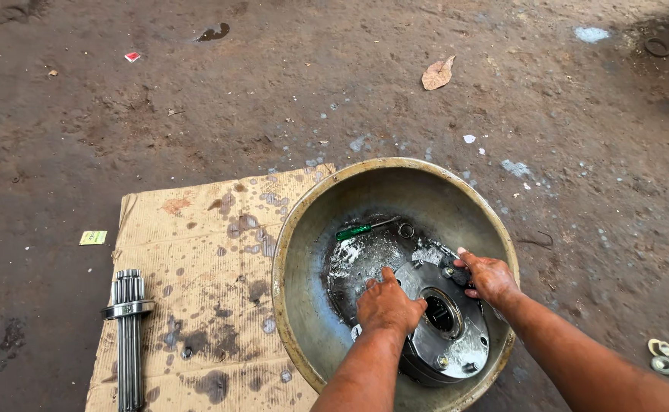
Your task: The person cleans greasy mechanical components by hand in a basin of fluid, scrubbing several gears and a housing unit before setting them on a cardboard sheet.
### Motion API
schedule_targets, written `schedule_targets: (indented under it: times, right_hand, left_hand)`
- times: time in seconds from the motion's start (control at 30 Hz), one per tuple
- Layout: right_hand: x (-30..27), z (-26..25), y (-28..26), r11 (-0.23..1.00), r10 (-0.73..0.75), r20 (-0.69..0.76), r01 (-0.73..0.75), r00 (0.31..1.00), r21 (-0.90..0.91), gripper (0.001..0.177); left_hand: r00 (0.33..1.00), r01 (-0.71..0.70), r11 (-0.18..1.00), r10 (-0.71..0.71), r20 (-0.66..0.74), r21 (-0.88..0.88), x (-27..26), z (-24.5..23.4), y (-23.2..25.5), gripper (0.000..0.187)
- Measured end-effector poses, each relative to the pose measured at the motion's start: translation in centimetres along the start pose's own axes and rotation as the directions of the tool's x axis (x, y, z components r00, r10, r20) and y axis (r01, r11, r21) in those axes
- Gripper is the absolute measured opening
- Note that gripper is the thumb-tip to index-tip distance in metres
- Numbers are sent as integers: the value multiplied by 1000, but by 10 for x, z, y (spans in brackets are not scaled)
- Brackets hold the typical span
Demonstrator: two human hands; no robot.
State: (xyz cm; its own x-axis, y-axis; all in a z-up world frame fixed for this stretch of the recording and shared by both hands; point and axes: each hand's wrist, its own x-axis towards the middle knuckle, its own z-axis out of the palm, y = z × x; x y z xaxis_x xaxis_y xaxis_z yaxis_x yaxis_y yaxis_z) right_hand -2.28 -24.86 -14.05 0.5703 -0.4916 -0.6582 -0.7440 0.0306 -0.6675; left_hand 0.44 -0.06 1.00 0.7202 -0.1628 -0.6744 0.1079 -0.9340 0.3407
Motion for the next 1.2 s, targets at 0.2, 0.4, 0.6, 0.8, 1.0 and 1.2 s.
schedule_targets:
  times: [0.2, 0.4, 0.6, 0.8, 1.0, 1.2]
  right_hand:
    - [0, 0, 1, 998, 3, 63, 1, 998, -69, 52]
    - [5, 6, 2, 968, 5, 91, 18, 996, -250, 61]
    - [13, 9, 13, 921, -1, 149, 59, 989, -385, 83]
    - [14, 7, 21, 931, -57, 177, 116, 983, -347, 87]
    - [11, 11, 12, 898, -47, 138, 102, 989, -427, 87]
    - [7, 12, 5, 926, -12, 156, 71, 988, -372, 87]
  left_hand:
    - [999, 17, 1000, -17, 46, 4, 1, -1, 1, 98]
    - [999, 9, 999, -11, 49, 37, 4, -5, 3, 105]
    - [997, 26, 999, -29, 74, 36, 1, -5, 3, 106]
    - [1000, -19, 999, 19, -7, 26, -2, -3, 0, 100]
    - [1000, 6, 1000, -6, 29, 17, -1, -5, 1, 100]
    - [999, 19, 999, -20, 40, 28, 2, -4, 3, 106]
